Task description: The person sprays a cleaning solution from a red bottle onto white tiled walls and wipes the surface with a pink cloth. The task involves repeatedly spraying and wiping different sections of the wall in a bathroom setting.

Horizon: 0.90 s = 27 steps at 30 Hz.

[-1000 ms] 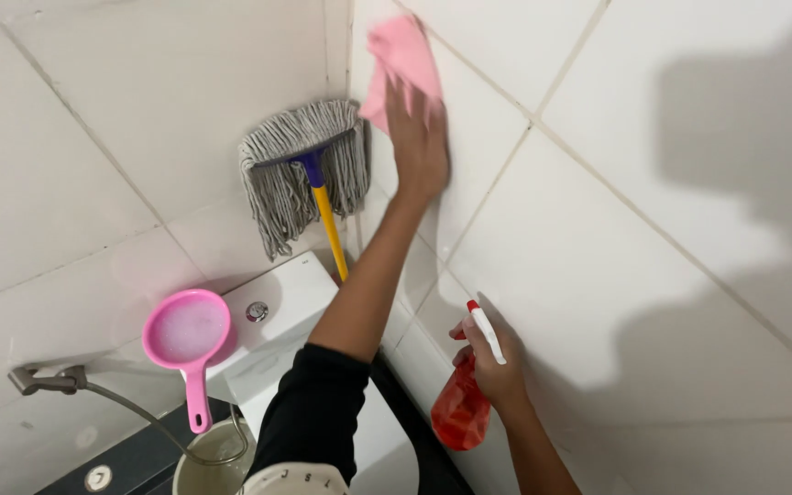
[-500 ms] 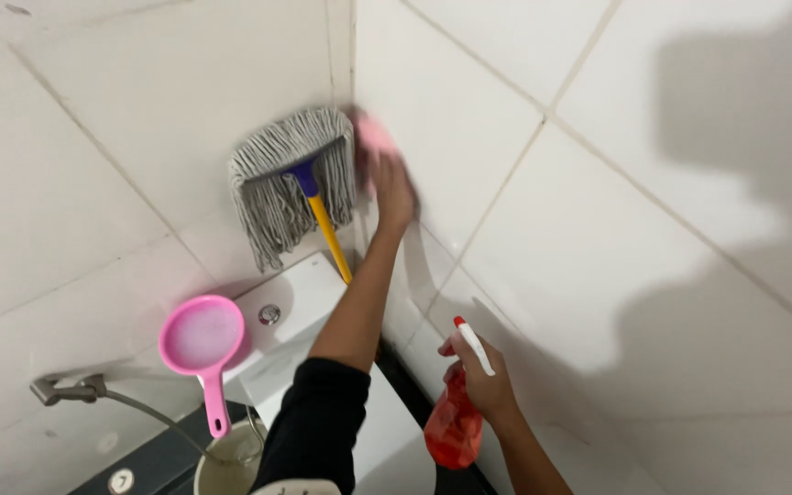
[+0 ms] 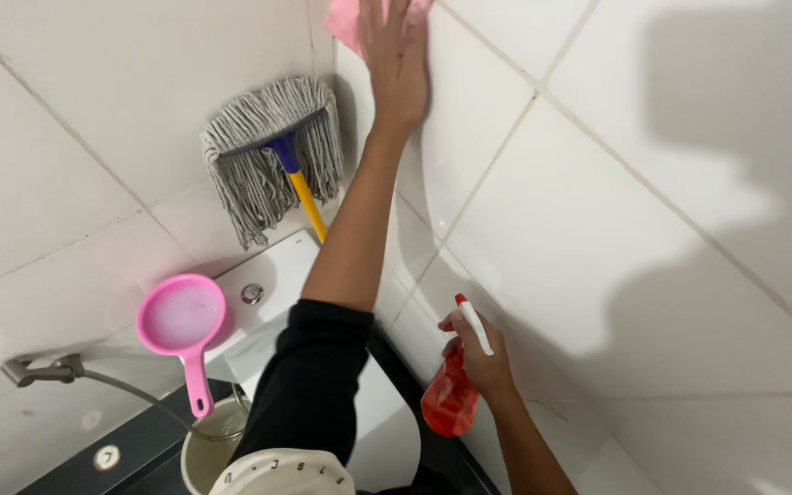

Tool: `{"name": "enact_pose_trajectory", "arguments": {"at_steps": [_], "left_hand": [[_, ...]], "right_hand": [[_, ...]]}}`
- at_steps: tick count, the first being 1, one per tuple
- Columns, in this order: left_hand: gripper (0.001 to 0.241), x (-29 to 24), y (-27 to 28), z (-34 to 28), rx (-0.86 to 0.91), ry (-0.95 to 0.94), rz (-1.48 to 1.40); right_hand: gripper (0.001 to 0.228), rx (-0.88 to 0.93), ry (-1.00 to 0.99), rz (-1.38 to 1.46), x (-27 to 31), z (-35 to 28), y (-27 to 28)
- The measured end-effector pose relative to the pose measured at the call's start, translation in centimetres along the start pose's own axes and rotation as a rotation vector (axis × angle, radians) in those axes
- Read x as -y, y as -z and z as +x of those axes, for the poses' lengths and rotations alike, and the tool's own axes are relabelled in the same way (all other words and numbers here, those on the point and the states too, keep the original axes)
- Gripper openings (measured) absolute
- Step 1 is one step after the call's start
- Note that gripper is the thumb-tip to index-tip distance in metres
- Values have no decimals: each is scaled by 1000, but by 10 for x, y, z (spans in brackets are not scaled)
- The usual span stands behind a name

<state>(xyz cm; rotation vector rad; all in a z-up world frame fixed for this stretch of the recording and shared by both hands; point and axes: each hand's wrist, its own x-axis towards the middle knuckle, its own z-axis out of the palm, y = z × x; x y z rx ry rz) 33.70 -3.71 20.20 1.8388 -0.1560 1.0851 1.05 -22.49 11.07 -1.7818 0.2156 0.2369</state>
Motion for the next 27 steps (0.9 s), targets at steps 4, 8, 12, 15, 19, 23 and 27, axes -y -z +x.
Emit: {"name": "enact_pose_trajectory", "arguments": {"at_steps": [4,8,12,15,19,23,27], "left_hand": [[63,65,-19,-86,-11,489,-96],[60,-56,17,-100,11,511,-97],[48,-102,11,-124,50,-260,241],[58,-25,-24,-185,138,327,-142],[66,-51,-17,-212,115,297,-195],[69,-58,8,-129,158,153,-177],[73,-8,61,-138,176,478,-840]], "right_hand": [[46,31,32,71,-13,-5,-1],[42,17,19,159,-45,2,-5],[45,17,-104,49,-44,-19,-6],[44,-32,54,-8,-40,-32,2],[42,-96,-34,106,-53,-63,11],[42,-201,-85,-15,-68,-104,14],[41,-262,-123,94,-76,-156,17]]}}
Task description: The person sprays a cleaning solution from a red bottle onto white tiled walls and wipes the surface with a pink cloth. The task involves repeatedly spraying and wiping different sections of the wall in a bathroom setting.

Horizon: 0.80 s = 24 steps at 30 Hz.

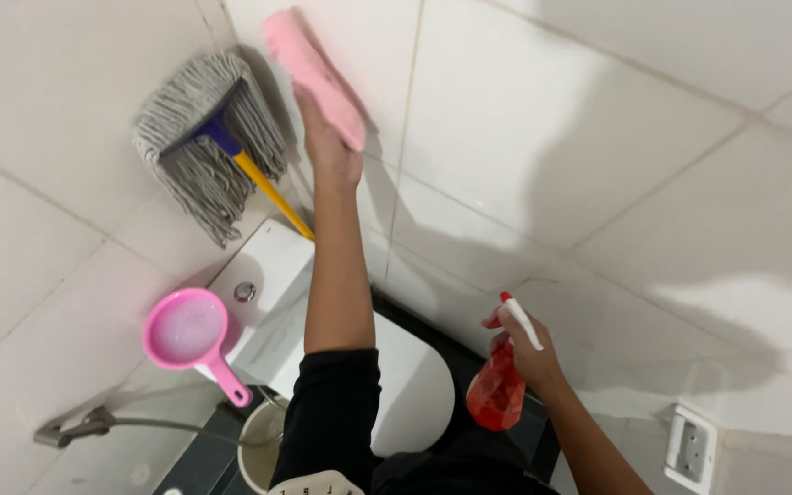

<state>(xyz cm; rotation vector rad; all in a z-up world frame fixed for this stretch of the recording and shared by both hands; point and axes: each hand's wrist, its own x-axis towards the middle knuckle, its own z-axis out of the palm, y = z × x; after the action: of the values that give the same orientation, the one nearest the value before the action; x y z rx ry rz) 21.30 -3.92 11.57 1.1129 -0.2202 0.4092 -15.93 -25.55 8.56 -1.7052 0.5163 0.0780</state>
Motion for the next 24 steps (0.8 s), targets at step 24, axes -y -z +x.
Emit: {"name": "enact_pose_trajectory", "arguments": {"at_steps": [24], "left_hand": [[66,-62,-85,-506,-16,912,-676]], "right_hand": [[51,-159,664,231,84,-101,266]]}}
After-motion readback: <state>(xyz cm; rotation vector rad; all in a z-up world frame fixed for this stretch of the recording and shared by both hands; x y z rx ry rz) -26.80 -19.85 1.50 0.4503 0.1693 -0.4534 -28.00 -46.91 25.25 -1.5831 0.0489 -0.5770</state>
